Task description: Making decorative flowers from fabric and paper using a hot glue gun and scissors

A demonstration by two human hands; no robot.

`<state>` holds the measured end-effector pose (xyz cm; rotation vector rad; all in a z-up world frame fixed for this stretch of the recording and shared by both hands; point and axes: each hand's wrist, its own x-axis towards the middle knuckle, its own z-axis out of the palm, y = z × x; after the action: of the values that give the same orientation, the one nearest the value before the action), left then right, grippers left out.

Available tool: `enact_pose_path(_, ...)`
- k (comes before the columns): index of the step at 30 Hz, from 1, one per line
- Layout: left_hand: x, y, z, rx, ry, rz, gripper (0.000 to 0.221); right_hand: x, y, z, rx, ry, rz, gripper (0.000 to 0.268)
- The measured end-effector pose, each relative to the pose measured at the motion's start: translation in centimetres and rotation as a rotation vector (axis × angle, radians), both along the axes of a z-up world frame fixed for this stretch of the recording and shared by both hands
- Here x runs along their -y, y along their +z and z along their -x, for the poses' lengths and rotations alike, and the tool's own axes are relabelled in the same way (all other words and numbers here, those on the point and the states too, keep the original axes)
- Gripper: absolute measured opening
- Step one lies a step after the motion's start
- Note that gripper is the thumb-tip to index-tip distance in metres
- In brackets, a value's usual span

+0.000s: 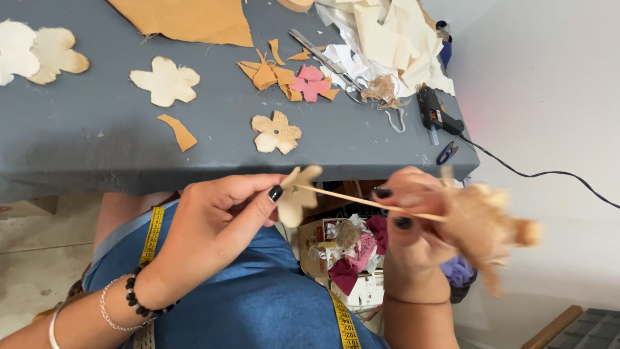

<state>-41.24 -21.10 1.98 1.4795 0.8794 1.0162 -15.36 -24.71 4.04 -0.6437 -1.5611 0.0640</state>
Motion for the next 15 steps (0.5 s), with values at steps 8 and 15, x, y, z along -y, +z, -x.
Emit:
enact_pose_path(8,0.1,2.7,-0.5,-0.022,-0.079,0.128,0.036,-0.1,-0.7,-0.5,0.260,-0.083,0.261,0.040)
enact_pose_path(15,0.2,3.1,-0.2,0.154,-0.205,0.133,0.037,-0.6,-0.9,0.1,0.079,0.030,0.505,0.053)
